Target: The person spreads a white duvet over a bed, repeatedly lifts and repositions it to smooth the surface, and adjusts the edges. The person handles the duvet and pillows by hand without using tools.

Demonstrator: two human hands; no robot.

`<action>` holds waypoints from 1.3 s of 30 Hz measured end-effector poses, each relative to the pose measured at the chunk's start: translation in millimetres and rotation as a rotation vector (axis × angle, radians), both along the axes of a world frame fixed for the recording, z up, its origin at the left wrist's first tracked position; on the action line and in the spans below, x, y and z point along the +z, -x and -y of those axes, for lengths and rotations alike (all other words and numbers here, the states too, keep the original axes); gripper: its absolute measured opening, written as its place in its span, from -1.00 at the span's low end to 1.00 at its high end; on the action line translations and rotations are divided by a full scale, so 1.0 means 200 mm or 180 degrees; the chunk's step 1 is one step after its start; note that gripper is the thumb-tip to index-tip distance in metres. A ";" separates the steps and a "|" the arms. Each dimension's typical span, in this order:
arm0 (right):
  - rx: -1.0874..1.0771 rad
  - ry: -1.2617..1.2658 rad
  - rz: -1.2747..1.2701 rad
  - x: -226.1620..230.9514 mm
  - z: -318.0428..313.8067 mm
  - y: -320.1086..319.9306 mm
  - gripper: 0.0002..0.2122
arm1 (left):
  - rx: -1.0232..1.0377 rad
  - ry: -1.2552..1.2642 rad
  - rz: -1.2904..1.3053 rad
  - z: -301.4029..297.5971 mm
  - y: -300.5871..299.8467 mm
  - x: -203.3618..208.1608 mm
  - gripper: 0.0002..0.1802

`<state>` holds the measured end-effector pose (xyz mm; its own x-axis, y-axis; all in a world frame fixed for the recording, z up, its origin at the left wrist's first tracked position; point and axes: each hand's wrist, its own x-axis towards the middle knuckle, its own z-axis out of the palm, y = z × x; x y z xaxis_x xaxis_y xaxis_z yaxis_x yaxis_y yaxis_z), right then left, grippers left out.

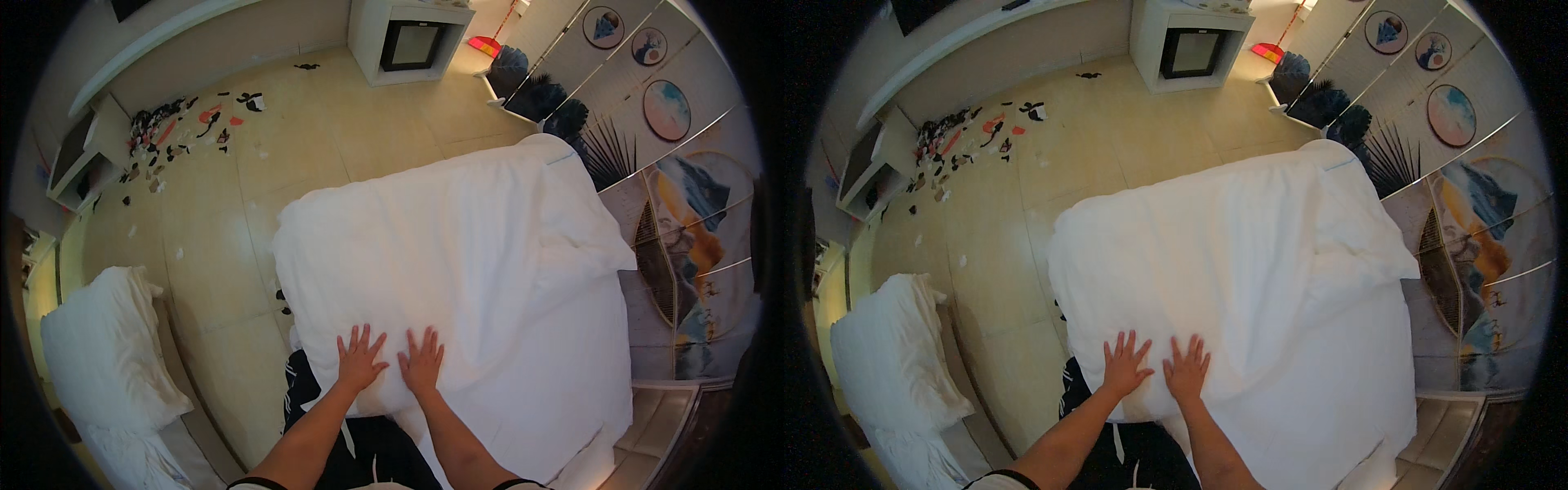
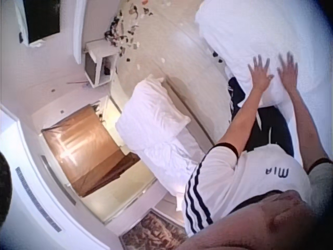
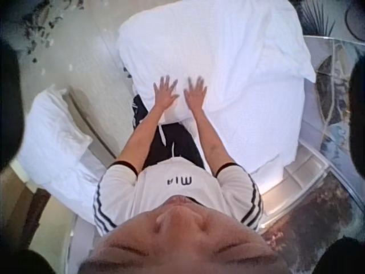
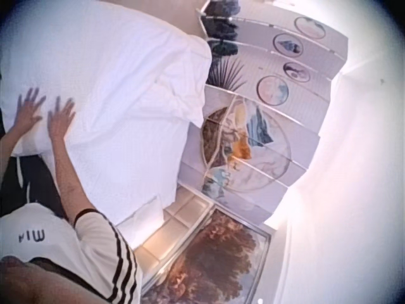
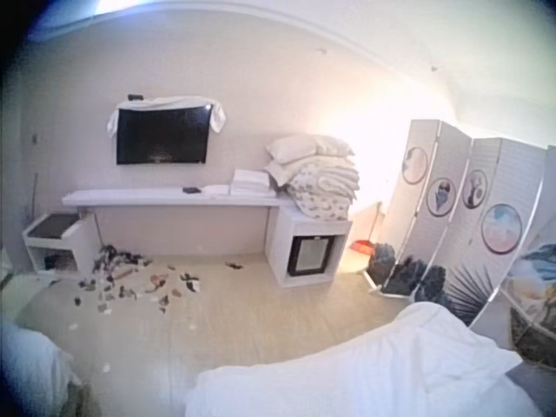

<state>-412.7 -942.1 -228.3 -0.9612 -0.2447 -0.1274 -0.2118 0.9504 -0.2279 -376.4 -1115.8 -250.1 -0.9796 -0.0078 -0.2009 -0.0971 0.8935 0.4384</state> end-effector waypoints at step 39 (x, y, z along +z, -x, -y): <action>-0.3029 0.1345 0.1451 -0.32 1.57 0.90 -0.31 | -0.1837 -0.1080 0.1791 1.88 1.30 0.09 -0.54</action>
<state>-592.3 -1256.6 -292.5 -0.6649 0.4534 -0.5935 0.7397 0.5098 -0.4393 -636.3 -1491.7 -232.1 -0.5669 0.6067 -0.5573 0.0482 0.6998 0.7127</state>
